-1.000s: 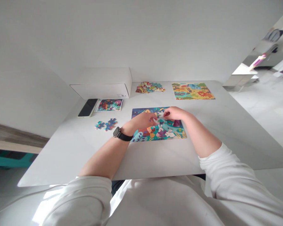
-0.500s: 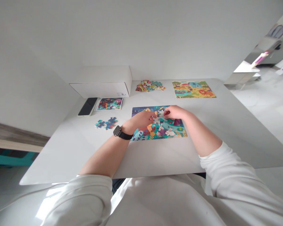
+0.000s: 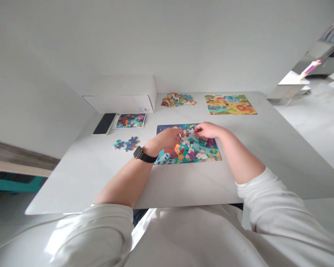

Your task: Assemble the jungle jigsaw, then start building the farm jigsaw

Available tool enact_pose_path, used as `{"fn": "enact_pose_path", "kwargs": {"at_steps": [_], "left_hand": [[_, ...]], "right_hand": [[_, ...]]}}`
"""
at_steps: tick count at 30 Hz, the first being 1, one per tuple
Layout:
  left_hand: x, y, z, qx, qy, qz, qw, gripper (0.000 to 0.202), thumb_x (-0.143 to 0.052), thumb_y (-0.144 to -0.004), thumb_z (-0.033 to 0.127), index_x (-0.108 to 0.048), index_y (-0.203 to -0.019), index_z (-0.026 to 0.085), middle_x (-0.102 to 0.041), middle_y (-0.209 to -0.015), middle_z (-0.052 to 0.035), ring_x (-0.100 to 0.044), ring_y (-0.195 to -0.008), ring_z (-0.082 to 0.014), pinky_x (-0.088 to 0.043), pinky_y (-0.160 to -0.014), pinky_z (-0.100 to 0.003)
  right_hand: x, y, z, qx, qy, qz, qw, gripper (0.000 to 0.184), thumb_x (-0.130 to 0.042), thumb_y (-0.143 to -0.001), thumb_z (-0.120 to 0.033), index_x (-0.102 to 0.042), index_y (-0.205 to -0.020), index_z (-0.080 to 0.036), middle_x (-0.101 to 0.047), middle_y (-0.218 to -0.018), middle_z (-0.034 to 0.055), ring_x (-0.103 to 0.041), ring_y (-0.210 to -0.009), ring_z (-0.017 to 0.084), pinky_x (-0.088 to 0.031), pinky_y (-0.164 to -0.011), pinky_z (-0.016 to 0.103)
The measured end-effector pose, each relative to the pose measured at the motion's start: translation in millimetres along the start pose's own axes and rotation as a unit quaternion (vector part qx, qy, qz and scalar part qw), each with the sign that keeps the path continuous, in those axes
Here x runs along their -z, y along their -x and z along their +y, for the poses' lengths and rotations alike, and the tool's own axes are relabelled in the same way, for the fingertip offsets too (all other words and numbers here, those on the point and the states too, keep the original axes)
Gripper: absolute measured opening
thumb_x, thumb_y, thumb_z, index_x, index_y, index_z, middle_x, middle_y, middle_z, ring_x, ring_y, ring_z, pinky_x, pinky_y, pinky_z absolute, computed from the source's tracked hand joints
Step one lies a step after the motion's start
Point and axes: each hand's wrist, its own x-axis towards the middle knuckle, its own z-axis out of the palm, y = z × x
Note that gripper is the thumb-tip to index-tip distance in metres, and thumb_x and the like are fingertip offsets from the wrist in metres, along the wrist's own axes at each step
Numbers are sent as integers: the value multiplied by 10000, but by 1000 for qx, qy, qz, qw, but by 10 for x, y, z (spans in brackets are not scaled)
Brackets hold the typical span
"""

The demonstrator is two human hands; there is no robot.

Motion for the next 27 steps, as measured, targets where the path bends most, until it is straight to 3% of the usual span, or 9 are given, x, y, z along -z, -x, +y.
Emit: {"fn": "enact_pose_path", "kwargs": {"at_steps": [7, 13, 21, 25, 27], "left_hand": [[-135, -61, -63, 4, 12, -2, 1000, 457, -715, -847, 263, -747, -1302, 267, -815, -1029, -27, -757, -928, -230, -535, -768, -272], [-145, -64, -62, -3, 16, -14, 1000, 509, -739, -815, 229, -741, -1324, 242, -805, -1072, -41, -753, -940, -232, -543, -791, -277], [-107, -53, -47, -11, -25, -28, 999, 588, -762, -819, 244, -693, -1401, 209, -796, -1159, -75, -758, -1000, -259, -564, -830, -300], [-45, 107, 136, -80, -99, -36, 991, 512, -691, -882, 194, -693, -1394, 195, -743, -1354, -121, -721, -1206, -283, -542, -1006, -336], [-98, 208, 277, -137, -117, -70, 981, 432, -703, -911, 248, -720, -1341, 211, -730, -1388, -118, -698, -1266, -289, -521, -1059, -351]], "right_hand": [[14, -5, 36, 9, -21, -9, 1000, 219, -880, -740, -408, -789, -831, -230, -704, -645, -21, -574, -533, 141, -451, -610, 282], [7, -10, 39, 11, -60, -17, 998, 231, -877, -763, -422, -769, -829, -230, -689, -651, -20, -555, -538, 142, -437, -598, 290], [17, -33, 48, 6, -25, -35, 999, 258, -923, -724, -397, -768, -844, -227, -736, -725, -12, -582, -550, 136, -448, -602, 279], [26, -19, 35, -1, -13, -40, 999, 289, -925, -735, -434, -777, -877, -230, -749, -773, -6, -599, -596, 140, -466, -634, 273], [24, -5, 20, -3, -9, -40, 999, 292, -916, -749, -446, -777, -886, -228, -749, -791, -2, -604, -621, 140, -468, -646, 269]]}}
